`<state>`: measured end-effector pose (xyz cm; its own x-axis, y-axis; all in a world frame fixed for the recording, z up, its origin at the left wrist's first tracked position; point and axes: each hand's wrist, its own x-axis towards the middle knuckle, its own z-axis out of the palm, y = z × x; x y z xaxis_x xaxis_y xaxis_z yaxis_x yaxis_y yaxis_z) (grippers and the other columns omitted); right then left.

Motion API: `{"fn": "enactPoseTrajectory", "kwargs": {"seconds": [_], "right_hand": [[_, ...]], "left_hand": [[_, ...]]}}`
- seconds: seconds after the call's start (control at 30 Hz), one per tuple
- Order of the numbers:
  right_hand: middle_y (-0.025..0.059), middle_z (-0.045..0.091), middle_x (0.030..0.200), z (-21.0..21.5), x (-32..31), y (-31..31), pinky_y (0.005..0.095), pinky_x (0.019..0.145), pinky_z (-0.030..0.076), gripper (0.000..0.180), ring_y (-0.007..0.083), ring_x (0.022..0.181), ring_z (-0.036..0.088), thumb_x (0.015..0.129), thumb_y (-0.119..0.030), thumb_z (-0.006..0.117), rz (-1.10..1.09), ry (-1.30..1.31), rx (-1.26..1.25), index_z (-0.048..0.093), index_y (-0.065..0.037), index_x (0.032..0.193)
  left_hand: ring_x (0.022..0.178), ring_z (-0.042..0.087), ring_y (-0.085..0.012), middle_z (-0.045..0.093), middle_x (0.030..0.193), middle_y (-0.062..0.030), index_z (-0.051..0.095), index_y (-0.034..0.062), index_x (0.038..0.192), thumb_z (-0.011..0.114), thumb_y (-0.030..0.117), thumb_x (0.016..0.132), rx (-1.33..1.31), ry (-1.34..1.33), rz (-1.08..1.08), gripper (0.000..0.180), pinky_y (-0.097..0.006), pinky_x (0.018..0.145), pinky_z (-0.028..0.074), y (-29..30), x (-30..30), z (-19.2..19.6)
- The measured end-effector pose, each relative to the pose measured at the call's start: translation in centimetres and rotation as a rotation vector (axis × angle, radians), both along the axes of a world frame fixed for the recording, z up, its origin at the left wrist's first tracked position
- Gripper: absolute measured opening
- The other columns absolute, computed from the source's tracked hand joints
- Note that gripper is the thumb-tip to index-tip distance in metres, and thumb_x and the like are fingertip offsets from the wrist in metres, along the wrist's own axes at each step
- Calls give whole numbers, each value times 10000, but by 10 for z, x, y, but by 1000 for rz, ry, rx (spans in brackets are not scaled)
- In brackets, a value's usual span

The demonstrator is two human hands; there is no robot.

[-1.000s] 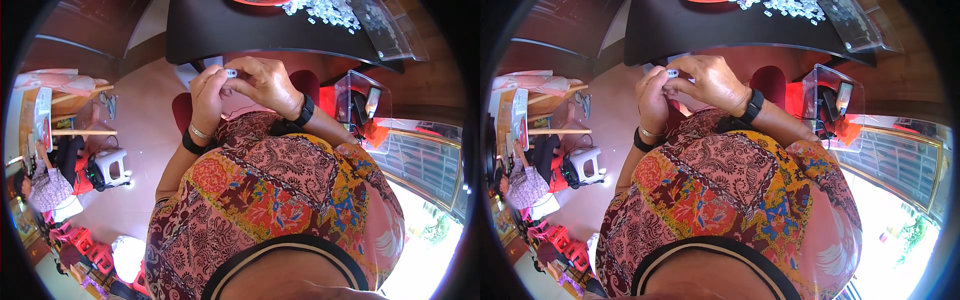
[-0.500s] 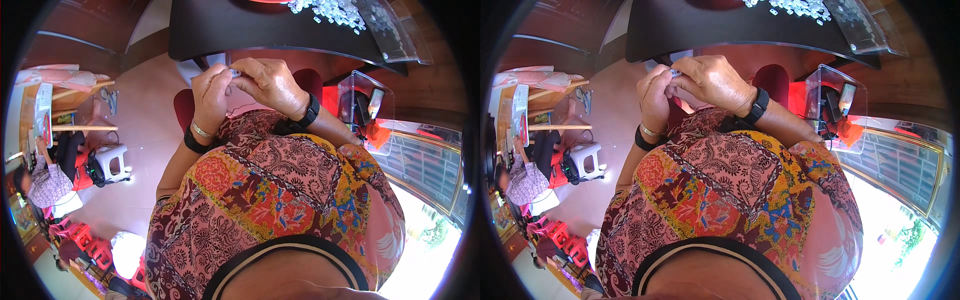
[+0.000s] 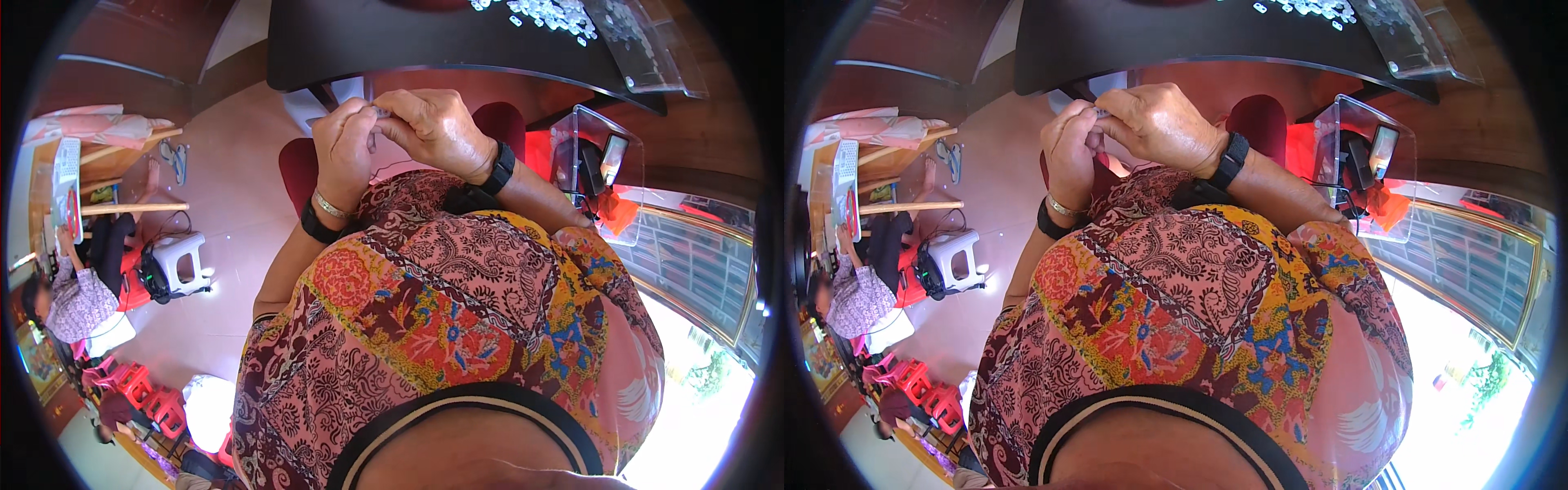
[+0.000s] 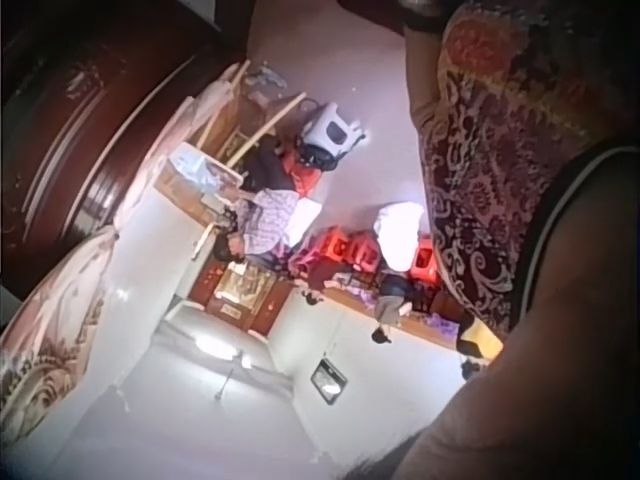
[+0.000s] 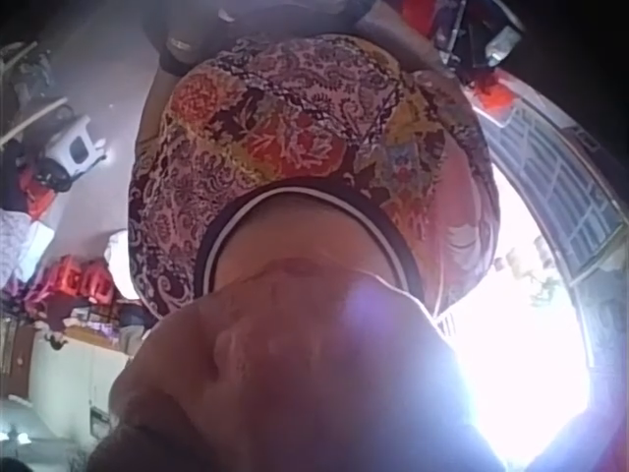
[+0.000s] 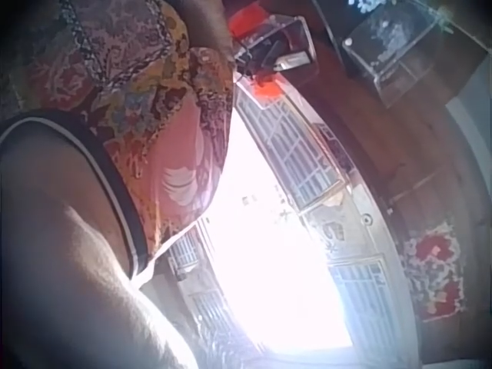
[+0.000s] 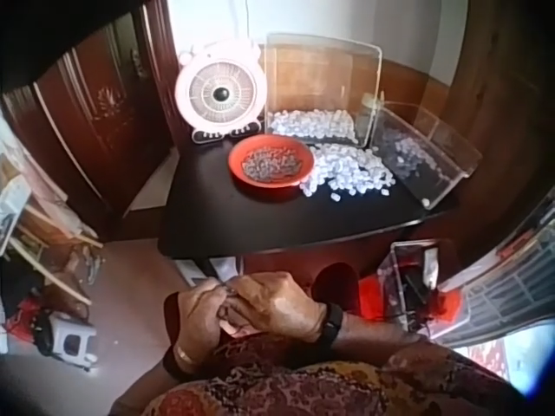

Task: Assembling small plastic components by manually inserting metal pins.

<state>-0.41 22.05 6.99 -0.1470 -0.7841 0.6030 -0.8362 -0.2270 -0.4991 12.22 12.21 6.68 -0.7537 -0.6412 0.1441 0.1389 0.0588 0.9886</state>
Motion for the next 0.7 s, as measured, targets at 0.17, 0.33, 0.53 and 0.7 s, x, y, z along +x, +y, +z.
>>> {"fn": "enactPoseTrajectory", "kwargs": {"seconds": [0.17, 0.33, 0.53, 0.7], "right_hand": [[120, 649, 752, 2, -1, -5, 349, 597, 525, 220, 297, 667, 645, 775, -174, 715, -20, -101, -73, 635, -51, 939], [112, 669, 815, 9, -3, -2, 326, 629, 535, 259, 276, 702, 657, 763, -159, 731, 0, -155, -30, 659, -37, 980], [116, 665, 796, 16, -3, 3, 307, 621, 533, 246, 258, 686, 657, 771, -170, 740, 1, -138, 41, 659, -25, 954], [0, 617, 755, 20, 3, 9, 212, 545, 458, 135, 36, 650, 550, 821, -89, 721, 60, -642, 195, 647, 7, 881]], "left_hand": [[531, 433, -71, 480, 556, -6, 583, -23, 726, 488, 144, 887, -17, 4, 23, 251, -246, 497, 334, -2, -1, 0], [566, 450, -60, 500, 589, 2, 574, -13, 730, 505, 146, 886, 22, -3, -55, 233, -238, 510, 352, -10, 1, 0], [576, 455, -52, 499, 599, 8, 568, -10, 733, 522, 122, 868, 67, -39, -101, 194, -222, 526, 365, -9, 0, 3], [577, 449, -50, 490, 591, 11, 571, -9, 739, 522, 111, 852, 46, -4, -78, 172, -223, 523, 354, -8, 1, 5]]}}
